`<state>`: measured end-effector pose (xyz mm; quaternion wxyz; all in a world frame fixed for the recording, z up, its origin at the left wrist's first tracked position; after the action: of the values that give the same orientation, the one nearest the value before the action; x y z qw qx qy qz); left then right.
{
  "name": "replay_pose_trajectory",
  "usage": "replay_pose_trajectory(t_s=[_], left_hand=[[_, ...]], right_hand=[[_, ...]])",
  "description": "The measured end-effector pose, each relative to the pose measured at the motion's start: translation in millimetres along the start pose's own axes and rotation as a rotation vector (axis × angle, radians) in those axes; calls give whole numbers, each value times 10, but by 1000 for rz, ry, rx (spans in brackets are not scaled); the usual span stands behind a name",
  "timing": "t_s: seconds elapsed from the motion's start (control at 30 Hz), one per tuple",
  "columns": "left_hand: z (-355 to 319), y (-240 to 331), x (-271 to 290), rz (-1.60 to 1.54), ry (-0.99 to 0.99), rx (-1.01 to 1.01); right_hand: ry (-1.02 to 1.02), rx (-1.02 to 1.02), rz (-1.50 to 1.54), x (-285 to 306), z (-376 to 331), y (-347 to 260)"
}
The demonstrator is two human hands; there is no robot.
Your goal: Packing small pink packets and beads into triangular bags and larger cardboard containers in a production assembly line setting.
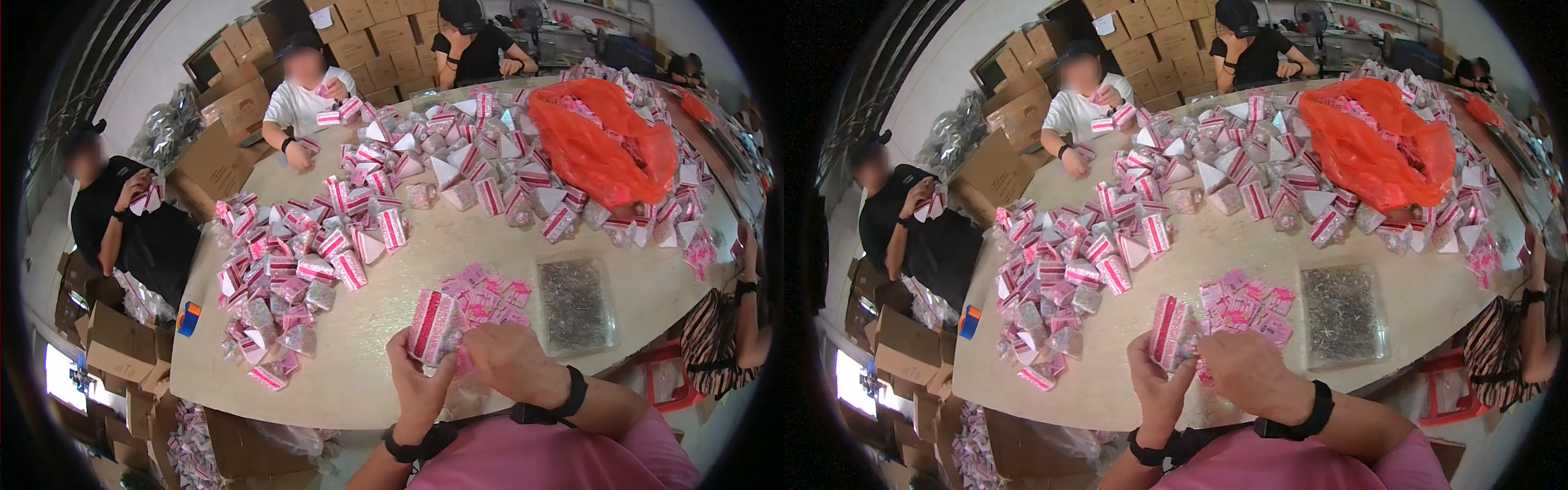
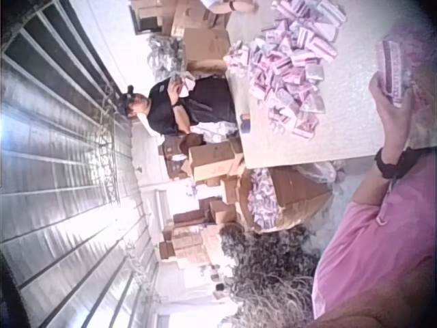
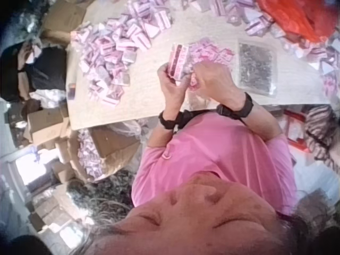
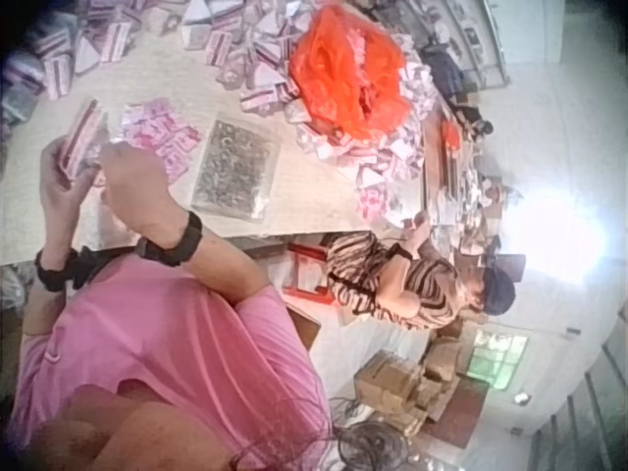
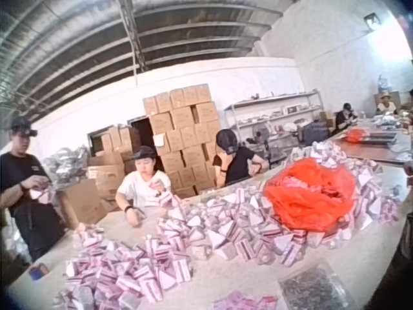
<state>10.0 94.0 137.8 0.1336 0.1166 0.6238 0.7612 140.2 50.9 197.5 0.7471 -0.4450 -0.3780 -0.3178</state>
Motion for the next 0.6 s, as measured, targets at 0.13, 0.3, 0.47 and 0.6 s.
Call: replay_pose_trajectory(t_s=[0.13,0.3,0.47,0.6], left_hand=[[22,-153,37,72,-47,8],[23,-257,64,67,-106,53],[16,-459,167,44,-56,157],[66,-728,610,-56,32,365]], right_hand=[[-20,-22,209,14,56,34],[-265,-350,932,-379,41,455],[-160,-391,934,-748,52,653],[-300,-482,1005,-777,-72,733]])
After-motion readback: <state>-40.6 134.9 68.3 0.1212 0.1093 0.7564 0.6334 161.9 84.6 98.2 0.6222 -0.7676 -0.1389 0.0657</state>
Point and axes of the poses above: each hand's wrist, its own z-axis towards the middle knuckle, its own x-axis out of the back of the hand, y = z × x, the point moved 7 cm from there along z, towards the middle knuckle, and after that the axes turned 11 degrees about -y, right-handed, at the moved point
